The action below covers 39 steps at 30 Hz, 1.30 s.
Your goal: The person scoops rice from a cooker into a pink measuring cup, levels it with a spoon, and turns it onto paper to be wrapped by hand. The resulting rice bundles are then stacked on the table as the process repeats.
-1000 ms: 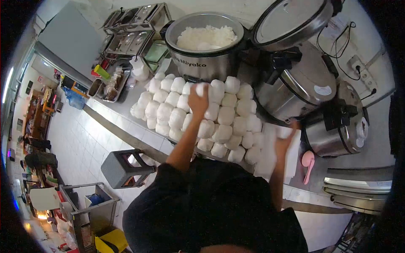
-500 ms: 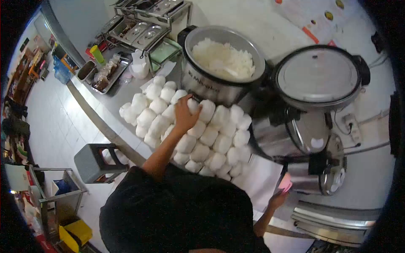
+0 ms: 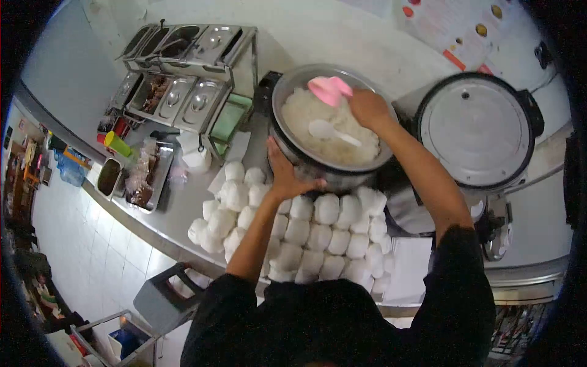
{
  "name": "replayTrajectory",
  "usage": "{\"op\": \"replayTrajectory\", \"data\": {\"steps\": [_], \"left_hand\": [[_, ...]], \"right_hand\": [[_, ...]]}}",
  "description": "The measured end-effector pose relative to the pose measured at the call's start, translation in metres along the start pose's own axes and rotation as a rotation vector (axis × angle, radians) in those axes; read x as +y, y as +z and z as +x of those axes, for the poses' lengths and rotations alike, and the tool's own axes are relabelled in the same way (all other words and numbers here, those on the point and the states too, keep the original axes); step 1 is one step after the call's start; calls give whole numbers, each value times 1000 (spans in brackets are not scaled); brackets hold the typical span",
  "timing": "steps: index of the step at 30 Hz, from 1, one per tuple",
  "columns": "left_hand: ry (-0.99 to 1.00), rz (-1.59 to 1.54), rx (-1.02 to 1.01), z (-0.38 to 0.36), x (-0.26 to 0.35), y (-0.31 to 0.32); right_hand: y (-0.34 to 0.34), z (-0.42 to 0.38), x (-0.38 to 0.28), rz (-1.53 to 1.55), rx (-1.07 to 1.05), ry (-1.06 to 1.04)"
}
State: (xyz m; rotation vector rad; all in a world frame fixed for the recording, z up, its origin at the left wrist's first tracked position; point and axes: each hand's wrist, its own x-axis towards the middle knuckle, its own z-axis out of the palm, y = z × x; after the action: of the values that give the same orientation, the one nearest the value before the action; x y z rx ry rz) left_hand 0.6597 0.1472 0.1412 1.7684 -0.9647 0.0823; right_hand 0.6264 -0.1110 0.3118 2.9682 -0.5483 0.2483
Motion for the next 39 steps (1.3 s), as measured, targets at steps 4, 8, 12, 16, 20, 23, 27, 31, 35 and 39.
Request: {"op": "replayTrajectory", "data": {"steps": [4,8,12,16,20,23,27,31,35,39], "left_hand": [[-23,-38,-38,4,-2,-10],[-49,-61,-78,10,-3,-13],[-14,-79,-59,12,-1,-16],[-33,-81,-74,9,-2,-13],[-9,-106,-50,-1,-3,-5],[-22,-91,-88,0,1,-9],[39,-75,-95,-2,-9,-4],[-61,-51,127,12,24,-35],[106,-233,136,45,78,-65],[-160,-748,-349,99,134,-20]], "right_hand": [[70,83,-25,-197,-58,-192],[39,87,-40,-86,-325,-347],[59,65,-63,-78,-470,-520],[55,44,-64,-107,-677,-549],[45,23,-56,-169,-831,-565],[32,3,-33,-185,-994,-526],[14,-34,4,-11,-922,-420],[-42,-64,18,431,-898,-30],[-72,-90,28,1271,-840,482],[-54,-82,-22,1721,-99,623]]}}
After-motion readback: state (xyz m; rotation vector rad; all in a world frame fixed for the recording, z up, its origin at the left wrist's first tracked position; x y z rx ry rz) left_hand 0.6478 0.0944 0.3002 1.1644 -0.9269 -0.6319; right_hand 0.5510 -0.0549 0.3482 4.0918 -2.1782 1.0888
